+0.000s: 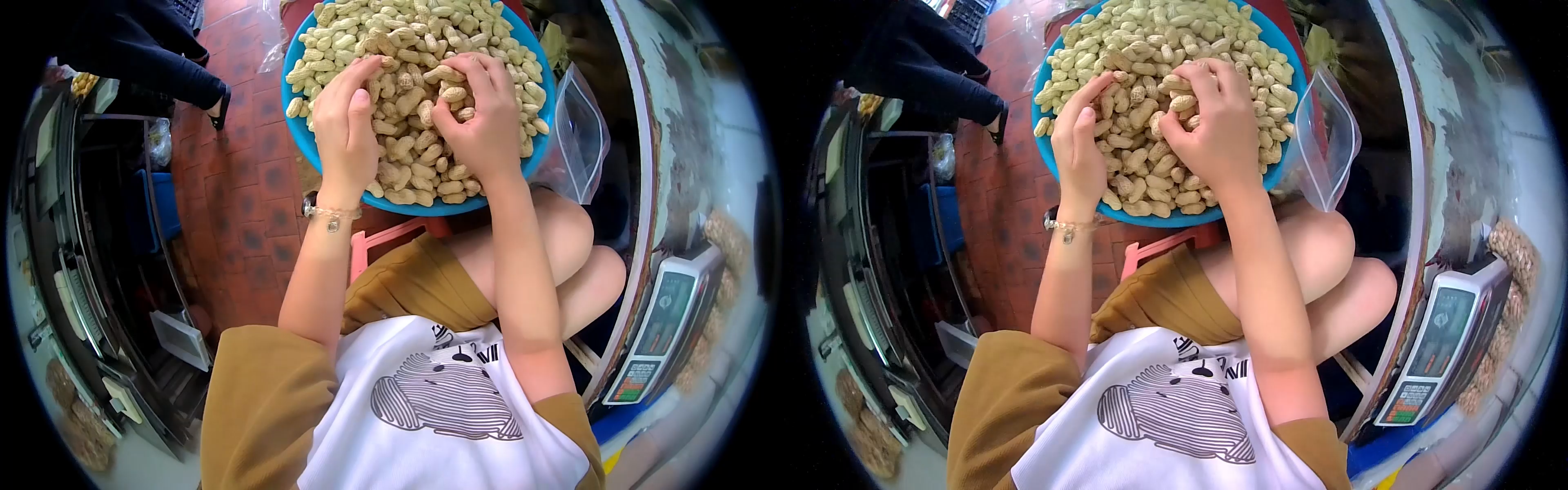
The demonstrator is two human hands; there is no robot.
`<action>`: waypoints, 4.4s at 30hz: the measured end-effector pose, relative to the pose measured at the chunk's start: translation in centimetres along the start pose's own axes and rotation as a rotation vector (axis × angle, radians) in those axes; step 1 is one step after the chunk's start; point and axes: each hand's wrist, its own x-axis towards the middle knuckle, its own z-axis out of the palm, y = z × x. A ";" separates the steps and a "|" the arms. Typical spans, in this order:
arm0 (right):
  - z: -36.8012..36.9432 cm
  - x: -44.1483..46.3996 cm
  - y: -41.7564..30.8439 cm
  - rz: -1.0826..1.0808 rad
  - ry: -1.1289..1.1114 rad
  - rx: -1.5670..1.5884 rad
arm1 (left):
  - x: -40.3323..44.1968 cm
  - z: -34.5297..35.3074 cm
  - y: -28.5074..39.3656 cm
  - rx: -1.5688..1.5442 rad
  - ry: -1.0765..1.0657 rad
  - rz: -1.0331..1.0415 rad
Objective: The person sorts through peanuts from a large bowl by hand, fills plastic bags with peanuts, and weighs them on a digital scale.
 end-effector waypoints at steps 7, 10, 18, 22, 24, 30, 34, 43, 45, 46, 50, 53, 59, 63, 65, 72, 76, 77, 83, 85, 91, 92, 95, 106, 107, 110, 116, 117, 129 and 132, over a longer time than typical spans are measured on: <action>-0.1 -0.1 0.7 0.033 0.065 -0.038 | 0.0 0.5 2.4 0.635 -0.189 0.183; 0.1 -0.1 0.8 0.035 0.101 -0.040 | 0.3 0.6 1.7 0.601 -0.170 0.163; 0.0 -0.1 0.8 0.063 0.064 -0.009 | 0.6 0.5 1.1 0.482 -0.109 0.156; 0.0 -0.1 0.7 0.110 0.043 0.002 | 0.9 0.2 1.3 0.292 -0.069 0.062; 0.1 -0.2 0.8 0.103 0.053 -0.001 | 1.1 -0.4 1.4 0.264 -0.076 0.057; 0.2 -0.2 0.9 0.077 0.059 -0.028 | 0.9 -1.2 1.7 0.254 -0.083 -0.087; 0.2 -0.1 0.7 0.076 0.070 -0.017 | 1.0 -1.2 0.8 0.239 -0.002 -0.025; 0.1 0.0 0.5 0.061 0.074 -0.009 | 0.9 0.1 4.1 0.701 -0.056 0.270; 0.1 -0.1 0.6 0.076 0.064 -0.009 | 1.1 0.5 3.7 0.745 -0.084 0.261; 0.2 -0.1 0.6 0.083 0.060 -0.009 | 1.3 0.5 3.6 0.742 -0.103 0.250; 0.1 -0.1 0.5 0.059 0.070 -0.035 | 2.3 -0.2 4.2 0.739 -0.226 0.183; 0.1 -0.1 0.6 0.056 0.070 -0.043 | 2.8 -0.8 4.6 0.774 -0.282 0.223; -0.4 0.1 0.0 -0.017 0.085 -0.048 | 2.9 -0.2 3.7 0.493 -0.144 0.203; -0.9 0.2 -1.0 -0.122 0.068 -0.090 | 2.5 -0.3 4.7 -0.198 -0.099 -0.278; -0.8 0.1 -1.0 -0.138 0.069 -0.102 | 2.7 -0.4 5.1 -0.532 -0.119 -0.354; -1.5 0.2 -1.7 -0.115 0.118 -0.015 | 2.4 -0.4 6.2 -0.845 -0.065 -0.510; -1.4 -0.1 -2.3 -0.133 0.118 0.239 | 1.8 -0.2 5.7 -0.661 -0.137 -0.513; -1.1 -0.4 -2.3 -0.152 0.121 0.246 | 1.6 -0.2 5.8 -0.617 -0.167 -0.511; -5.1 0.3 -2.7 -0.158 0.091 0.018 | 1.4 0.2 7.2 -0.375 -0.175 -0.442; -8.6 2.8 -2.2 -0.064 0.126 -0.149 | 1.1 0.2 6.2 -0.027 -0.150 -0.227; -13.6 10.6 5.4 0.401 -0.326 -0.460 | -0.5 0.1 2.4 0.577 -0.083 0.057; -12.7 10.7 9.1 0.333 -0.394 -0.510 | -0.9 0.4 2.1 0.594 -0.078 0.069; -13.1 9.6 10.9 0.275 -0.548 -0.381 | -1.3 0.5 1.5 0.500 -0.047 0.049; -4.7 0.4 -3.8 0.205 0.082 0.011 | -0.3 0.1 3.3 0.069 0.100 -0.066; -3.3 -0.1 -2.5 0.224 0.091 -0.062 | -0.5 0.2 1.7 0.033 0.100 -0.035; -2.4 -1.0 -0.5 0.222 0.100 -0.071 | -0.5 0.1 0.4 -0.007 0.065 -0.040; -3.2 -2.1 0.4 0.194 0.076 0.029 | -0.2 0.9 3.6 0.529 -0.073 0.138; -3.1 -2.1 0.2 0.201 0.072 0.027 | 0.0 1.5 4.1 0.560 -0.083 0.165; -1.4 -2.0 0.8 0.280 0.164 0.249 | 0.8 3.1 3.6 0.240 -0.103 -0.004; -1.4 -2.0 1.7 0.340 0.211 0.525 | 0.1 2.4 2.6 0.084 0.009 -0.079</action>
